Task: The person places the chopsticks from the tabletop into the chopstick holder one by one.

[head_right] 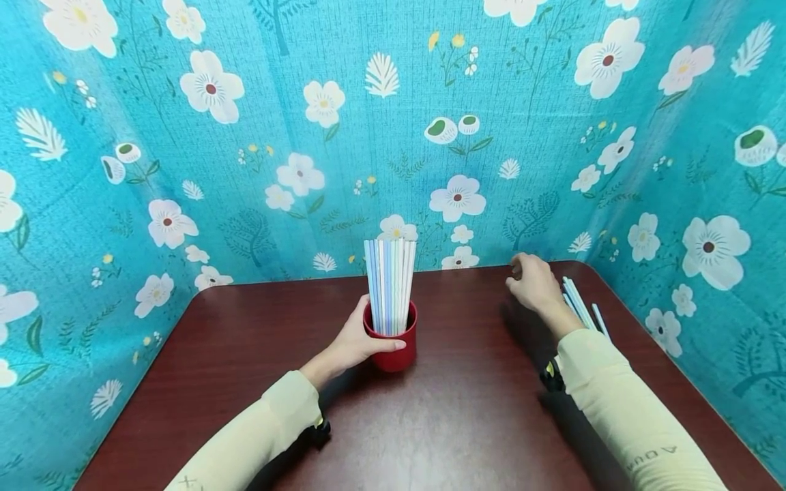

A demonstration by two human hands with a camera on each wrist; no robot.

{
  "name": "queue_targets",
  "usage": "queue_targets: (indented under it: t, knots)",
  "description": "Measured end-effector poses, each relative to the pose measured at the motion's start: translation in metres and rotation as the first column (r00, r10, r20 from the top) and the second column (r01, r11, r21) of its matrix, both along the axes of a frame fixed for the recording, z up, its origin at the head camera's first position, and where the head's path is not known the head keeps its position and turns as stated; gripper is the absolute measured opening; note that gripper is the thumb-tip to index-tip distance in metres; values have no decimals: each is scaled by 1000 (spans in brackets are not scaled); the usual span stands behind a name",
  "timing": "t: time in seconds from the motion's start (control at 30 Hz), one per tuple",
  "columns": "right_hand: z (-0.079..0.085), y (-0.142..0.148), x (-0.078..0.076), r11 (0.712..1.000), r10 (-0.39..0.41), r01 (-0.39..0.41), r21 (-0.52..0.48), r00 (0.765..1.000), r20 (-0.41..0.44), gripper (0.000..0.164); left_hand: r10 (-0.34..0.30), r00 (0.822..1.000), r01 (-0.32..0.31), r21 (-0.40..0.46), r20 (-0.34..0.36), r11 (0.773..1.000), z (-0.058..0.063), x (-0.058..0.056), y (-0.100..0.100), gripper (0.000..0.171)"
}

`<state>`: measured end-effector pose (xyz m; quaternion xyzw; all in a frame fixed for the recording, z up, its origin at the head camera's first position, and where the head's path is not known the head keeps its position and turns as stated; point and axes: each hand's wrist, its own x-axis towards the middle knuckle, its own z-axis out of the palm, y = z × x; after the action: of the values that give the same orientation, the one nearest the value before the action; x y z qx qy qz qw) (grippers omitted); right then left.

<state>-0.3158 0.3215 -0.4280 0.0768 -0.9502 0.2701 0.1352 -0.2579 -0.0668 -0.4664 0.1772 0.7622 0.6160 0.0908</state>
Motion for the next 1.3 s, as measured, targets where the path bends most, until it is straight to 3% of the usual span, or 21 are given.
queue_targets:
  t: [0.13, 0.27, 0.63, 0.77, 1.0, 1.3]
  knots:
    - [-4, 22, 5, 993, -85, 77, 87, 992, 97, 43, -5, 1000, 5, 3, -5, 1000, -1, -1, 1, 94]
    - [-5, 43, 13, 983, -150, 124, 139, 967, 204, 51, -12, 1000, 12, 8, -7, 1000, -1, -1, 2, 94]
    - [-14, 78, 35, 967, -209, 148, 206, 926, 314, 63, 3, 1000, -3, 2, 5, 1000, -1, -1, 0, 94]
    - [-18, 84, 37, 964, -217, 149, 218, 918, 333, 57, 5, 1000, -5, 1, 8, 1000, -1, 0, -1, 94]
    - [-22, 91, 40, 966, -220, 143, 217, 895, 389, 29, -6, 1000, 7, 9, -10, 1000, 1, 1, -1, 93]
    - [-21, 92, 43, 975, -191, 122, 186, 886, 422, 21, -12, 1000, 12, 17, -13, 1000, 0, -1, -1, 93]
